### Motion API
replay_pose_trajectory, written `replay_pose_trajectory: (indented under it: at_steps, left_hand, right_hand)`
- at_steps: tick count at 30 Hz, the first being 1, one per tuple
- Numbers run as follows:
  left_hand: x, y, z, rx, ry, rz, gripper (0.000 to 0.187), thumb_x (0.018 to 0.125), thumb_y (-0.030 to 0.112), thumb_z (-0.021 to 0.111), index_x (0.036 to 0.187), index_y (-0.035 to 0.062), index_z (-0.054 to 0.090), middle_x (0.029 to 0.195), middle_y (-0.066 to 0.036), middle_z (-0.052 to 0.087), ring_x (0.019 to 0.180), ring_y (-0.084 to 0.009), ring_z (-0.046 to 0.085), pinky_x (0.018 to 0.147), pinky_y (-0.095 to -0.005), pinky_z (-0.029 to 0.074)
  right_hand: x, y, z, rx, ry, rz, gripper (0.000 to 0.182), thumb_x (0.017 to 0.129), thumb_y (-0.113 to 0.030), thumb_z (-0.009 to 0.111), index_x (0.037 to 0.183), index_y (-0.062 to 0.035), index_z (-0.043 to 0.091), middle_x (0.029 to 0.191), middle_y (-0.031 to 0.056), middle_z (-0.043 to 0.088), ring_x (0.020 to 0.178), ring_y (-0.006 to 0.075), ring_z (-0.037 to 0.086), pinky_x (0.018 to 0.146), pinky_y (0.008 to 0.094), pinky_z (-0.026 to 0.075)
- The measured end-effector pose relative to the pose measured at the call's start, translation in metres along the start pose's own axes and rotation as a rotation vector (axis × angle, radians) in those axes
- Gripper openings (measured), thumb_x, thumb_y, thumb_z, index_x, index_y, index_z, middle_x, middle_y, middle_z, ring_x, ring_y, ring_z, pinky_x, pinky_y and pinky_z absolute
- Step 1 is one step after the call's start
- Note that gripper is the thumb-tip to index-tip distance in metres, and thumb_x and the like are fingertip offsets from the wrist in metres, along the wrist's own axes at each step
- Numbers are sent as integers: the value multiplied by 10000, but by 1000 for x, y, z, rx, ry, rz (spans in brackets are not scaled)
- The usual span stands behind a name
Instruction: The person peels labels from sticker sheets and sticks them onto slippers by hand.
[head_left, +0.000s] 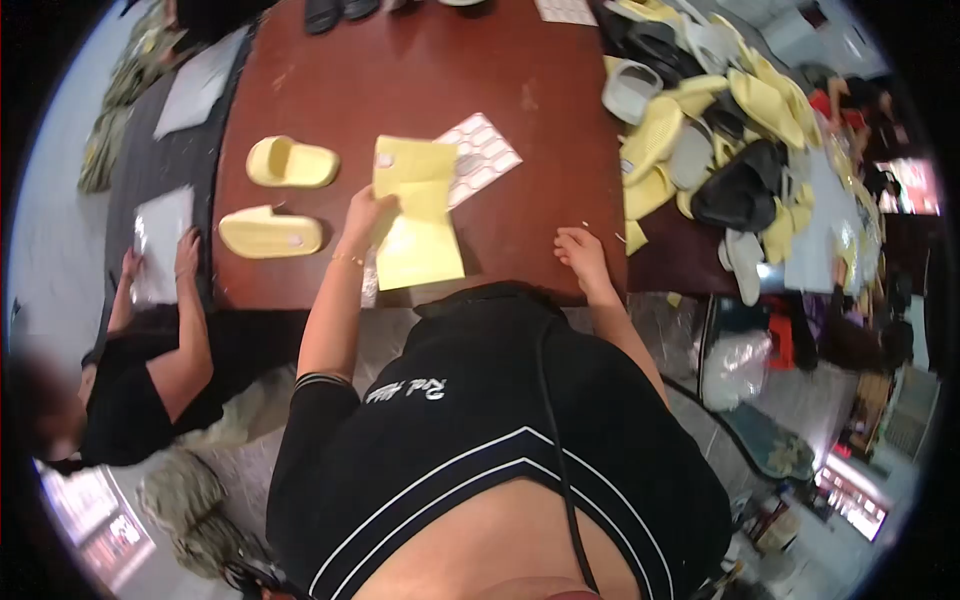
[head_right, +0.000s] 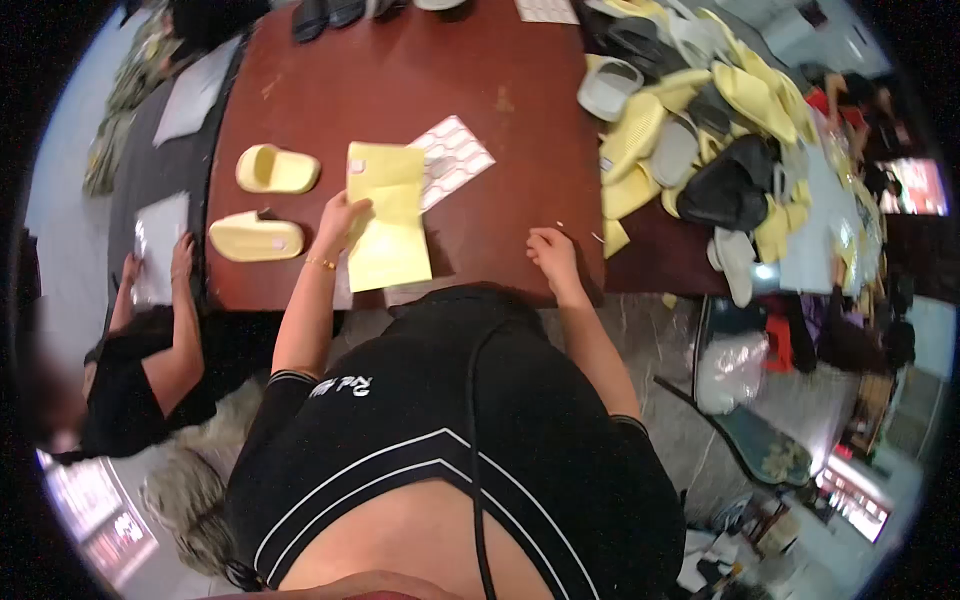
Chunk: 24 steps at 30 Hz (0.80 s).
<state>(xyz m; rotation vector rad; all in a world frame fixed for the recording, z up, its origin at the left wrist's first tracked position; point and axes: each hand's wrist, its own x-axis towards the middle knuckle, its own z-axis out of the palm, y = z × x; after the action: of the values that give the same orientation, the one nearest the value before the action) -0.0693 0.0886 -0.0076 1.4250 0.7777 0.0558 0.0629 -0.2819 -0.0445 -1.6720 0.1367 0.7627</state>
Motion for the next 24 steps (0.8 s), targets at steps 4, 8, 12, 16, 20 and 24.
replay_pose_trajectory:
  at_steps: [4, 8, 12, 16, 20, 24]
  left_hand:
    - [2, -24, 7, 673, 526, 283, 519, 771, 143, 665, 1239, -19, 511, 1122, -200, 592, 979, -337, 583, 850, -405, 467]
    - [-16, -25, 30, 1033, 535, 593, 568, 789, 194, 689, 1292, 33, 479, 1239, -210, 507, 1167, -374, 461, 976, -445, 384]
    - [-32, -42, 49, 1247, 106, 698, 465, 814, 233, 670, 1241, 95, 546, 1301, -180, 485, 1223, -365, 432, 1016, -447, 358]
    - [-38, -48, 55, 1207, 154, 702, 517, 780, 247, 694, 1249, 101, 531, 1337, -176, 461, 1247, -377, 408, 1026, -461, 333]
    - [-44, -43, 53, 1144, 199, 709, 502, 800, 214, 686, 1262, 104, 520, 1335, -189, 455, 1256, -376, 399, 1034, -463, 329]
    - [-48, -43, 48, 1065, 236, 664, 498, 808, 194, 684, 1265, 93, 513, 1319, -193, 461, 1259, -378, 395, 1035, -459, 331]
  right_hand:
    - [17, -4, -31, 56, 177, -142, 231, 880, -94, 565, 1076, 15, 620, 836, 40, 636, 667, 94, 582, 581, 222, 460]
    - [36, -21, -70, 114, 381, -198, 222, 890, -100, 560, 1081, -4, 617, 853, 32, 631, 667, 93, 577, 585, 213, 463]
    - [76, -43, -103, 115, 436, -90, 275, 853, -150, 609, 1095, -22, 637, 925, 50, 625, 769, 128, 579, 634, 246, 466]
    - [113, -62, -116, -4, 388, -108, 331, 842, -172, 618, 1140, -29, 627, 982, 67, 620, 881, 151, 570, 738, 299, 479]
    - [158, -58, -122, -170, 341, -129, 452, 815, -199, 648, 1236, -47, 589, 1128, 117, 617, 1036, 209, 561, 881, 345, 449]
    - [163, -66, -118, -239, 397, -172, 472, 788, -137, 641, 1249, -50, 589, 1160, 150, 623, 1045, 233, 581, 894, 331, 438]
